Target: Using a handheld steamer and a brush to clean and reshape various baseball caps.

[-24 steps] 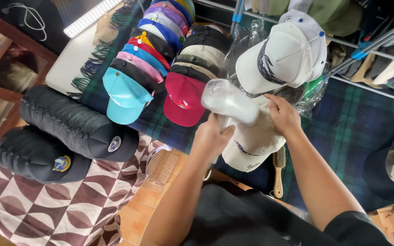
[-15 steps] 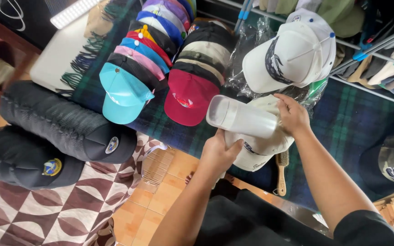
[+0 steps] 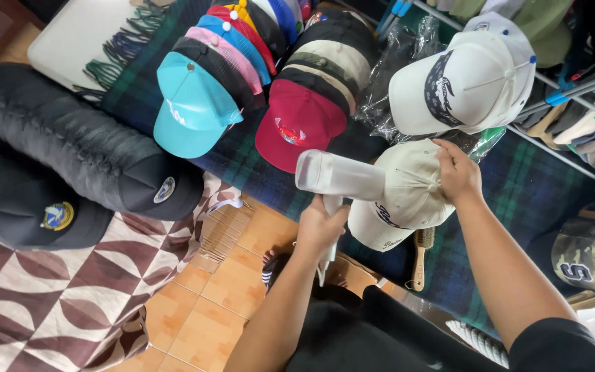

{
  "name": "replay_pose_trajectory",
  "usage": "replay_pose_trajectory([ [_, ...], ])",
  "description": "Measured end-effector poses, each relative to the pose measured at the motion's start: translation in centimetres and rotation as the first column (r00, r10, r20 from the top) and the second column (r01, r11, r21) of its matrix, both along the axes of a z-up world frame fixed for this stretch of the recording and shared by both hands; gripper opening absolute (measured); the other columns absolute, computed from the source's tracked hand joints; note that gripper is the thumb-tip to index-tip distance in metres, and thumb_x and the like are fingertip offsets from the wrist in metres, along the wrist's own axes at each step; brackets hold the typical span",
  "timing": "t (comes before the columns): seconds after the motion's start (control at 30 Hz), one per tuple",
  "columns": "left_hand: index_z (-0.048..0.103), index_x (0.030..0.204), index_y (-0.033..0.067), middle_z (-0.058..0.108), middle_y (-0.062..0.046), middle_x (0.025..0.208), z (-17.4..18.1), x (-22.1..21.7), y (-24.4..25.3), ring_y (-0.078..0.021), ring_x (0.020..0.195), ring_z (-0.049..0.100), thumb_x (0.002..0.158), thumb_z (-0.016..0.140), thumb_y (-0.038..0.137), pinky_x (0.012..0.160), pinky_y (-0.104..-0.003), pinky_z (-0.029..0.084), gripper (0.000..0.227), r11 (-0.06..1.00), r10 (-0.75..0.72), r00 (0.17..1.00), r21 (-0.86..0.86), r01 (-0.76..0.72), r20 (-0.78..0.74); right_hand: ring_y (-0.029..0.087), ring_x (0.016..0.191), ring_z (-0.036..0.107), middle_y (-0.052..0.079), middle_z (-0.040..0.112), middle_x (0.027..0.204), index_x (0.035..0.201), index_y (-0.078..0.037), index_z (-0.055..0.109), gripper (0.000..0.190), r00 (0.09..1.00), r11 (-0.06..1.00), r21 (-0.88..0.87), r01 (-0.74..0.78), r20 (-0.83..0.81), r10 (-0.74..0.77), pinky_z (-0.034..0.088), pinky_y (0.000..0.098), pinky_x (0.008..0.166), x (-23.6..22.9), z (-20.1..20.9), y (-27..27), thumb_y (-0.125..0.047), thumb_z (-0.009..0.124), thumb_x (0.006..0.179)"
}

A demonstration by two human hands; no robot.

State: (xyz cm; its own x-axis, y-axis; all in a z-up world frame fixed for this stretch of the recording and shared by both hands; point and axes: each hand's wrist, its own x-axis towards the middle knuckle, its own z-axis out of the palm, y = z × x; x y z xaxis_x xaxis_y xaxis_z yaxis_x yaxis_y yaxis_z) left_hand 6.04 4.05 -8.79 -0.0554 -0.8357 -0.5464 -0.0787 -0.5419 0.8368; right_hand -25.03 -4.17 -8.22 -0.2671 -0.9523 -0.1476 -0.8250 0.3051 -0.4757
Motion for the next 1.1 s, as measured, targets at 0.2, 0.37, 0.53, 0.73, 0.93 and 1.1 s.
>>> replay_pose_trajectory([
  [0.2, 0.062, 0.113, -0.0059, 0.065, -0.011, 0.066, -1.9, -1.1, 0.7, -0.0185, 0.056, 0.07, 0.079, 0.075, 0.021, 0.056, -0.031, 0.064, 0.045, 0.978, 0.189, 0.971, 0.115, -0.173, -0.148, 0.035, 0.132, 0.054, 0.007, 0.066, 0.136, 0.137, -0.034, 0.067, 0.037, 1.0, 0.999, -0.027, -0.024, 0.007, 0.025, 0.039, 0.0485, 0.115, -0.6, -0.3, 0.2, -0.043, 0.044, 0.109],
  [0.37, 0.063, 0.113, -0.0037, 0.063, -0.01, 0.064, 1.6, -2.9, 3.9, -0.017, 0.057, 0.068, 0.077, 0.074, 0.024, 0.059, -0.032, 0.063, 0.047, 0.95, 0.278, 0.951, 0.183, -0.252, -0.135, 0.036, 0.128, 0.057, 0.014, 0.065, 0.132, 0.135, -0.016, 0.068, 0.034, 0.966, 0.895, -0.364, -0.257, -0.089, 0.241, 0.042, 0.0487, 0.111, -3.5, -4.2, -0.5, -0.024, 0.052, 0.106],
  [0.53, 0.061, 0.121, -0.0025, 0.063, -0.005, 0.068, 0.6, -7.4, 7.7, -0.0131, 0.055, 0.064, 0.08, 0.072, 0.025, 0.058, -0.035, 0.059, 0.05, 0.888, 0.408, 0.906, 0.28, -0.364, -0.117, 0.038, 0.13, 0.055, 0.022, 0.062, 0.136, 0.133, -0.004, 0.071, 0.034, 0.752, 0.422, -0.668, -0.613, -0.33, 0.571, 0.039, 0.0469, 0.113, -2.9, -2.7, 0.1, -0.009, 0.059, 0.101],
  [0.73, 0.052, 0.128, -0.0018, 0.062, -0.006, 0.084, -1.6, -12.0, 12.2, -0.0115, 0.059, 0.06, 0.093, 0.066, 0.022, 0.06, -0.029, 0.057, 0.045, 0.767, 0.627, 0.722, 0.389, -0.509, -0.292, 0.03, 0.123, 0.064, 0.011, 0.07, 0.131, 0.132, -0.015, 0.073, 0.034, 0.696, 0.406, -0.605, -0.685, -0.379, 0.61, 0.047, 0.0438, 0.108, -3.8, -3.5, 0.7, -0.018, 0.063, 0.1],
  [0.93, 0.058, 0.121, -0.0025, 0.058, -0.006, 0.081, -2.2, -16.8, 14.9, -0.0133, 0.06, 0.059, 0.092, 0.067, 0.018, 0.06, -0.031, 0.055, 0.037, 0.718, 0.695, 0.663, 0.297, -0.629, -0.277, 0.028, 0.128, 0.06, 0.008, 0.066, 0.138, 0.136, -0.021, 0.07, 0.034, 0.712, 0.508, -0.515, -0.69, -0.358, 0.604, 0.046, 0.0469, 0.106, -4.4, -4.2, 0.6, -0.025, 0.059, 0.104],
  [1.1, 0.062, 0.095, 0.002, 0.058, -0.007, 0.057, -0.6, -19.7, 16.4, -0.0145, 0.054, 0.057, 0.082, 0.07, 0.021, 0.058, -0.03, 0.051, 0.025, 0.699, 0.709, 0.699, 0.225, -0.679, -0.093, 0.029, 0.138, 0.051, 0.006, 0.06, 0.147, 0.14, -0.026, 0.065, 0.036, 0.746, 0.651, -0.37, -0.663, -0.254, 0.616, 0.038, 0.0518, 0.112, -4.4, -3.6, 1.0, -0.032, 0.052, 0.106],
])
